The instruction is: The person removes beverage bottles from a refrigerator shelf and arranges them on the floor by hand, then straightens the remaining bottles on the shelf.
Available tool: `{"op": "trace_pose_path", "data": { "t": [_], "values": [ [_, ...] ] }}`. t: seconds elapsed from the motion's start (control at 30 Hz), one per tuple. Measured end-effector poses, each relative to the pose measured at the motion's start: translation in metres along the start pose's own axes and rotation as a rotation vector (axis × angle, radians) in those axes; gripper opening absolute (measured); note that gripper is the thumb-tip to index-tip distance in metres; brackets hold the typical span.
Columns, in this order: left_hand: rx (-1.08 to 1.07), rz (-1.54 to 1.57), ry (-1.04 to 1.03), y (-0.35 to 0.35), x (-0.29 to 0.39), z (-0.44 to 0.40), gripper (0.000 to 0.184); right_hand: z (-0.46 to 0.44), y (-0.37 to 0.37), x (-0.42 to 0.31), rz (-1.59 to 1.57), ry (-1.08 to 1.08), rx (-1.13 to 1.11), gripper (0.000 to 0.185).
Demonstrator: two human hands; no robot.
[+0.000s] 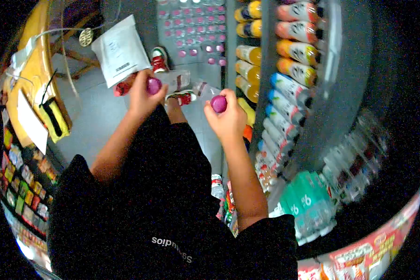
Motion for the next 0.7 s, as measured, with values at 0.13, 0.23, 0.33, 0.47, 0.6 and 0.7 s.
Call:
{"op": "trace_pose_path", "data": {
  "t": [0.13, 0.23, 0.33, 0.47, 0.6, 0.7],
  "values": [
    [-0.097, -0.133, 0.168, -0.069, -0.082, 0.004, 0.042, -0.003, -0.108, 0.066, 0.188, -0.098, -0.247, 0.04],
    [-0.144, -0.218, 0.252, -0.113, -0.131, -0.002, 0.042, -0.01, -0.183, 0.084, 0.303, 0.108, -0.29, 0.041],
    [-0.14, -0.189, 0.285, -0.165, -0.189, -0.004, 0.045, -0.02, -0.25, 0.119, 0.332, 0.055, -0.303, 0.042],
    [-0.241, -0.21, 0.2, -0.235, -0.242, -0.014, 0.05, -0.029, -0.328, 0.151, 0.472, 0.154, -0.494, 0.044],
    [-0.393, -0.354, 0.142, -0.284, -0.269, -0.032, 0.055, -0.039, -0.381, 0.187, 0.519, 0.129, -0.547, 0.047],
    [-0.466, -0.396, 0.133, -0.302, -0.287, -0.037, 0.057, -0.041, -0.403, 0.205, 0.507, 0.104, -0.585, 0.048]
  ]
}}
Point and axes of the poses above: each hand's wrist, its own z-axis away from the middle knuckle, its own y-axis out of the back of the hand, x = y × z, the point moved 9 cm from there along -z, towards the middle knuckle, and after that the axes turned 12 degrees about x, right-handed, at the moved point
